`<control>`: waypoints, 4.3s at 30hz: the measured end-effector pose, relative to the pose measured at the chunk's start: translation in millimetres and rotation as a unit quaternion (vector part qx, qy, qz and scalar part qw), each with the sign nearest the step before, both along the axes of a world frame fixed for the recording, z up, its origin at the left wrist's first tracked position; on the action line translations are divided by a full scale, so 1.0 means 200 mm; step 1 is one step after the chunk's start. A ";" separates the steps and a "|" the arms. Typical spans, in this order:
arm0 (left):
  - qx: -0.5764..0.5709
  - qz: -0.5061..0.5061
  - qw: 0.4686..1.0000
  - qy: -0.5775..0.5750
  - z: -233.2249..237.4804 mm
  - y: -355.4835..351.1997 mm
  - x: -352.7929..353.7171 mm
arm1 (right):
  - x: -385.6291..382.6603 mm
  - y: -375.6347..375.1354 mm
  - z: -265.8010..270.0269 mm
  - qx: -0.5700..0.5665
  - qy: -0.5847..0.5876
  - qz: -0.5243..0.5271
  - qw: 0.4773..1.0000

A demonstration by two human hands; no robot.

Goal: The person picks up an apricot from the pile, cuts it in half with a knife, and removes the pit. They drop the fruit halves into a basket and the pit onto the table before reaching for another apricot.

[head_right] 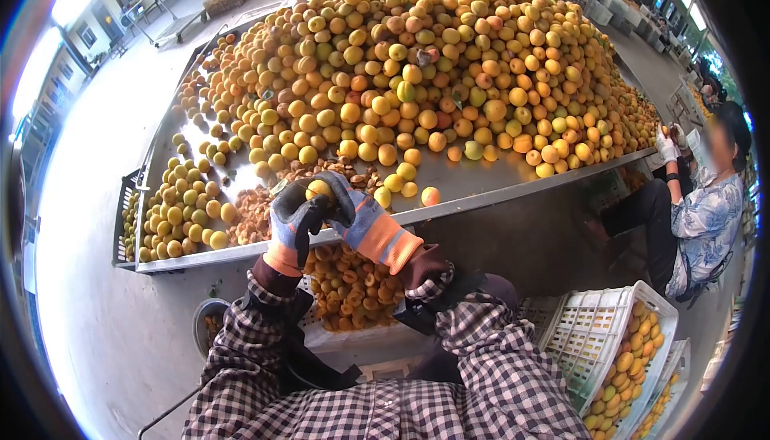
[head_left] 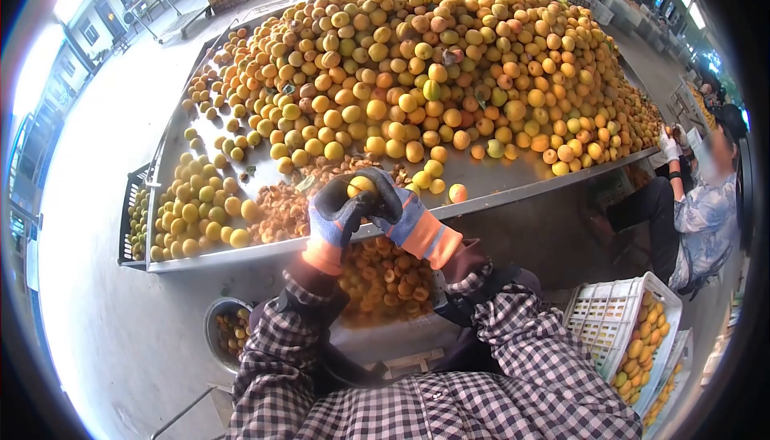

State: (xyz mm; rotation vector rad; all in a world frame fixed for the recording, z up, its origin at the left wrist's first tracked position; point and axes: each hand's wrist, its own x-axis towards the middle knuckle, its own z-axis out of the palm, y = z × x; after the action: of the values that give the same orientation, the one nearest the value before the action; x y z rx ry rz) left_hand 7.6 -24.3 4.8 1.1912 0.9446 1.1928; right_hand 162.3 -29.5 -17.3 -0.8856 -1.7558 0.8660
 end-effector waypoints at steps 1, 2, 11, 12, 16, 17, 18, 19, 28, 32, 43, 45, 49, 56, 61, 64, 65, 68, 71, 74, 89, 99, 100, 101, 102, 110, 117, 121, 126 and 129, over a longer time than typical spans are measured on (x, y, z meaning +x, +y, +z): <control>-0.018 0.003 1.000 -0.013 0.01 -0.01 0.01 | 0.00 -0.01 0.01 -0.027 -0.001 0.009 1.000; -0.020 0.003 1.000 -0.013 -0.01 -0.01 0.00 | 0.00 -0.01 0.01 -0.056 -0.002 0.018 0.998; -0.042 0.006 0.999 -0.020 -0.07 -0.01 -0.03 | -0.01 0.07 -0.09 -0.039 0.116 0.035 0.992; -0.050 -0.002 0.999 -0.008 -0.07 0.00 -0.04 | 0.02 0.08 -0.08 -0.038 0.117 0.036 0.992; -0.068 -0.154 0.985 0.042 -0.04 0.05 -0.11 | 0.06 -0.01 0.20 -0.383 0.293 0.085 0.872; -0.056 -0.207 0.975 0.055 -0.06 0.08 -0.14 | 0.08 -0.02 0.23 -0.402 0.305 0.106 0.857; -0.056 -0.207 0.975 0.054 -0.05 0.07 -0.14 | 0.11 -0.02 0.24 -0.422 0.316 0.126 0.841; -0.037 -0.208 0.975 0.076 -0.05 0.07 -0.14 | 0.12 -0.02 0.21 -0.402 0.289 0.129 0.859; -0.045 -0.165 0.985 -0.028 -0.01 0.02 -0.08 | 0.12 0.01 0.17 -0.239 0.046 0.116 0.963; -0.158 -0.159 0.972 -0.067 0.07 -0.03 -0.06 | 0.14 0.04 0.16 -0.178 0.169 -0.003 0.970; -0.170 -0.210 0.962 -0.044 -0.03 -0.04 0.03 | 0.06 0.02 0.25 -0.025 0.446 -0.124 0.886; -0.144 -0.216 0.965 -0.035 -0.02 -0.05 0.05 | 0.06 0.01 0.26 0.000 0.433 -0.123 0.893; -0.115 -0.226 0.967 0.010 -0.04 -0.05 0.05 | 0.06 0.00 0.26 0.000 0.408 -0.124 0.904; -0.139 -0.159 0.977 0.019 -0.10 -0.08 0.13 | 0.01 -0.01 0.19 0.075 0.372 -0.086 0.921; -0.093 -0.111 0.989 0.032 -0.15 -0.07 0.16 | -0.01 0.07 0.16 0.017 0.432 -0.092 0.897; -0.027 -0.110 0.991 0.071 -0.16 -0.04 0.14 | 0.00 0.09 0.18 -0.048 0.520 -0.110 0.846; -0.055 -0.112 0.988 0.093 -0.16 -0.04 0.13 | 0.01 0.10 0.16 -0.063 0.524 -0.127 0.840; 0.113 -0.107 0.979 0.135 -0.26 0.00 0.12 | 0.03 0.13 0.13 -0.119 0.552 -0.161 0.809; 0.153 -0.098 0.964 0.196 -0.22 0.00 0.11 | 0.03 0.16 0.12 -0.192 0.590 -0.199 0.759; 0.166 -0.091 0.963 0.195 -0.21 0.01 0.11 | 0.04 0.20 0.07 -0.245 0.619 -0.216 0.714; 0.057 -0.017 0.983 0.171 -0.28 0.14 0.07 | 0.03 0.28 0.05 -0.243 0.663 -0.218 0.674; 0.077 0.030 0.928 0.364 -0.32 0.26 -0.14 | 0.49 0.28 0.09 -0.176 0.271 -0.282 0.903; 0.129 0.049 0.918 0.373 -0.32 0.27 -0.14 | 0.51 0.23 0.12 -0.206 0.176 -0.290 0.918; 0.181 0.068 0.905 0.380 -0.33 0.27 -0.14 | 0.55 0.25 0.06 -0.205 0.175 -0.291 0.918; 0.182 0.066 0.906 0.377 -0.32 0.26 -0.14 | 0.59 0.28 -0.05 -0.146 0.038 -0.305 0.940; 0.094 -0.276 0.921 0.259 -0.11 0.07 -0.02 | 0.63 0.21 0.10 -0.344 -0.435 -0.300 0.776; -0.001 -0.211 0.971 0.116 -0.19 0.07 -0.02 | 0.63 0.22 -0.03 -0.320 -0.416 -0.247 0.814; -0.040 -0.164 0.982 0.083 -0.20 0.08 0.01 | 0.57 0.20 -0.03 -0.198 -0.045 -0.154 0.967; -0.103 -0.137 0.985 -0.012 -0.18 0.09 0.06 | 0.30 0.14 0.06 -0.111 0.085 -0.074 0.987; -0.085 -0.117 0.989 -0.043 -0.17 0.08 0.07 | 0.18 0.10 0.04 -0.046 0.070 -0.047 0.995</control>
State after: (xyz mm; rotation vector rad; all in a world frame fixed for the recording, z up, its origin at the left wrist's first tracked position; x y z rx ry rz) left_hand 22.5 -7.6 -30.0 1.0730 0.8008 0.9492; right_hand 197.8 -8.9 -9.9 -0.9372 -1.5511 0.9300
